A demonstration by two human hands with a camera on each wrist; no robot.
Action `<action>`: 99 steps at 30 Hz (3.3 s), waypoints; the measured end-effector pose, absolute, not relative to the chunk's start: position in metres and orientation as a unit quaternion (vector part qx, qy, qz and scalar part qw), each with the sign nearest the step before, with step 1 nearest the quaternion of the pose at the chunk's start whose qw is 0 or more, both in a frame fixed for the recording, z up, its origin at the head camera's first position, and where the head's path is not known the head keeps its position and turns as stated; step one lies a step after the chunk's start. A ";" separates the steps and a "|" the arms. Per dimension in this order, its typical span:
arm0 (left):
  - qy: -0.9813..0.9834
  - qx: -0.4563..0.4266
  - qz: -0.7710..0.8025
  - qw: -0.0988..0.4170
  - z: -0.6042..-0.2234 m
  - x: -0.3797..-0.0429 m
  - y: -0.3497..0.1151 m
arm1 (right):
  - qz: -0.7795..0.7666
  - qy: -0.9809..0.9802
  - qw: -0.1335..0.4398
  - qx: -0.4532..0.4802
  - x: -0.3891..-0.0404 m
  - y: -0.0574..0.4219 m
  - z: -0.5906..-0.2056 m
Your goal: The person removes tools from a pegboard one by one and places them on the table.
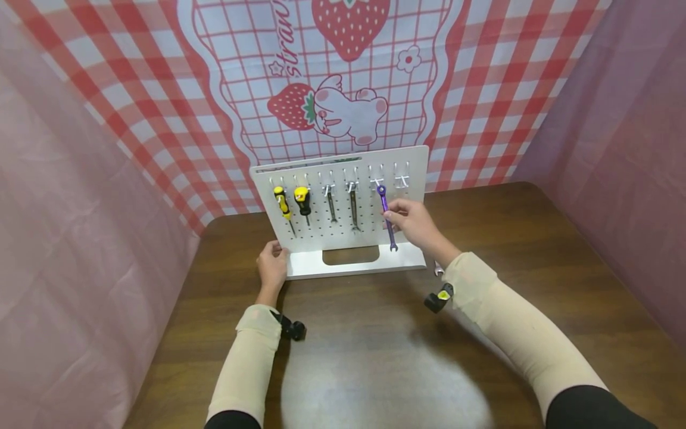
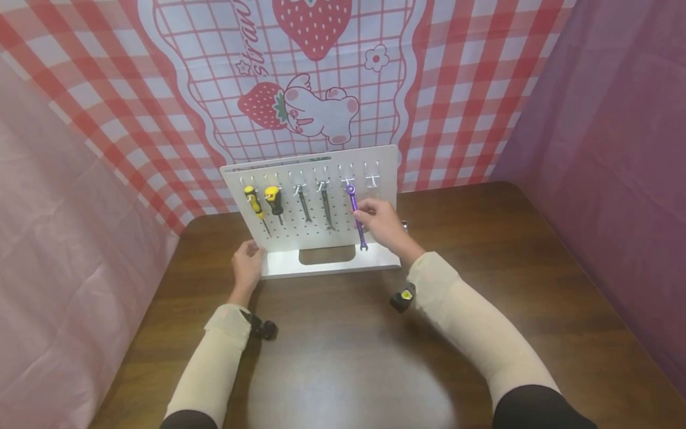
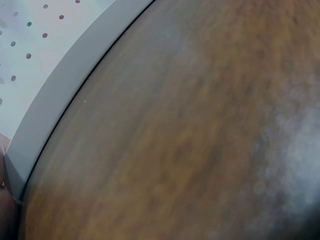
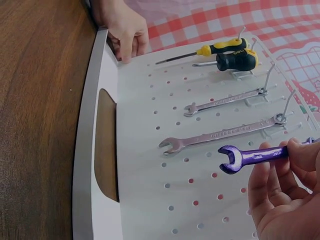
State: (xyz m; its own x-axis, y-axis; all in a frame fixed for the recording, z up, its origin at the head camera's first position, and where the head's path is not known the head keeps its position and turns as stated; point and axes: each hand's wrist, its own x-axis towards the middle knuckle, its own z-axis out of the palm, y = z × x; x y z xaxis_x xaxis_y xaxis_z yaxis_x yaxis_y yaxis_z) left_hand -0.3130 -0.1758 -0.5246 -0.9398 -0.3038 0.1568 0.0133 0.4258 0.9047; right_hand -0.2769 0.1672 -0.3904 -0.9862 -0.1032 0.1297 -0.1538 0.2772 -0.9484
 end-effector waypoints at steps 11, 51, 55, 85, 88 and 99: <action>-0.830 0.085 -0.530 0.151 -0.524 -0.312 -0.177 | 0.594 -0.800 0.015 0.083 -0.271 0.169 -0.386; -0.831 0.098 -0.530 0.139 -0.524 -0.312 -0.177 | 0.599 -0.800 0.002 0.040 -0.253 0.195 -0.388; -0.832 0.100 -0.528 0.138 -0.523 -0.311 -0.177 | 0.590 -0.807 0.008 0.033 -0.251 0.201 -0.389; -0.832 0.091 -0.525 0.153 -0.522 -0.313 -0.175 | 0.560 -0.827 0.042 0.024 -0.252 0.242 -0.410; -0.832 0.090 -0.525 0.154 -0.522 -0.313 -0.175 | 0.553 -0.832 0.046 0.020 -0.251 0.246 -0.412; -0.833 0.095 -0.523 0.155 -0.524 -0.312 -0.174 | 0.540 -0.840 0.049 0.007 -0.250 0.252 -0.416</action>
State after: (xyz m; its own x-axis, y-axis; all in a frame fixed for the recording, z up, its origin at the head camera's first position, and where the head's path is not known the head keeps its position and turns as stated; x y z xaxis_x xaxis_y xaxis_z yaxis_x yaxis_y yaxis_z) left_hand -0.3120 -0.1744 -0.5238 -0.9338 -0.3200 0.1599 0.0050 0.4352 0.9003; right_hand -0.2502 0.2520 -0.4157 -0.9951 0.0412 0.0901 -0.0648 0.4168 -0.9067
